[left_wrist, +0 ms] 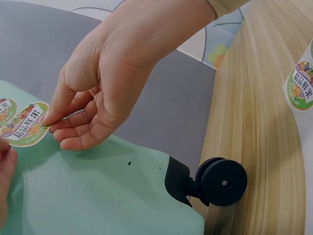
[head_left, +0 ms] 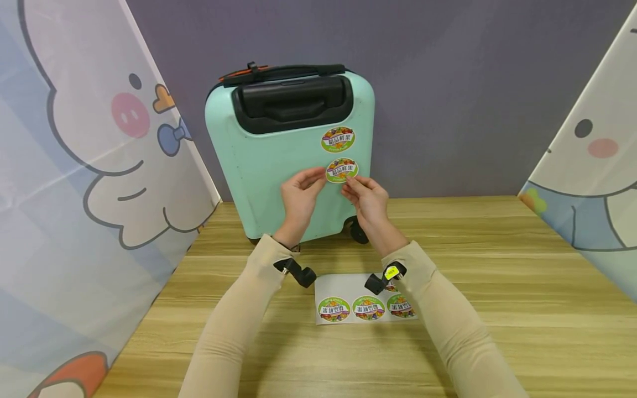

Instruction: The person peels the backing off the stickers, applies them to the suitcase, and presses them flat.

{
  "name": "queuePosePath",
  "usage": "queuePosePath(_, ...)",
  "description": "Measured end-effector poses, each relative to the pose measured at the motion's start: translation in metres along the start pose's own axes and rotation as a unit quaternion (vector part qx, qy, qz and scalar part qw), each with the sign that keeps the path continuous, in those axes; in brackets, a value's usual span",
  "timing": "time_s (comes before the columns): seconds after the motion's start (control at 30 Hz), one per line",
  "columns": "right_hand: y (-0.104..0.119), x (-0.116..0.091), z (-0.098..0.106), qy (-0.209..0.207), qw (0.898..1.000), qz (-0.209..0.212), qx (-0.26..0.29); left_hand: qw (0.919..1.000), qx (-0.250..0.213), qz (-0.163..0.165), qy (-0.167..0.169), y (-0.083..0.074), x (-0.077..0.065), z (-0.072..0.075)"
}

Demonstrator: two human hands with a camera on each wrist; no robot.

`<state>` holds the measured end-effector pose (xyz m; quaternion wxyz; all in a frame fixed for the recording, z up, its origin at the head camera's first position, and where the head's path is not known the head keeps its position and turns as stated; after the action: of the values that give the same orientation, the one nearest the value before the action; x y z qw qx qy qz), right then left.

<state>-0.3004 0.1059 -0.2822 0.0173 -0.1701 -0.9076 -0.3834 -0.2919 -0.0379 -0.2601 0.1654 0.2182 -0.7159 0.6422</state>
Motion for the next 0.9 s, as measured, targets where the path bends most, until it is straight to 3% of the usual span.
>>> queuePosePath(0.9,-0.0055,0.0072,-0.0003,-0.01,0.998,0.045,-0.045,0.9998,-0.017,-0.012,0.007,0.0046,-0.0042,0.0042)
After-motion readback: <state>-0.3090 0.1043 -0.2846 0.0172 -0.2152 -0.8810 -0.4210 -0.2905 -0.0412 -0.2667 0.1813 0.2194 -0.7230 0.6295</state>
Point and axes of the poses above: each hand's wrist, its own x-axis towards the middle knuckle, its own z-axis out of the back of the hand, y = z × x, the point moved 2 cm from there along x, towards the middle knuckle, and after that the axes turned 5 degrees about z, right-handed, at the moved point
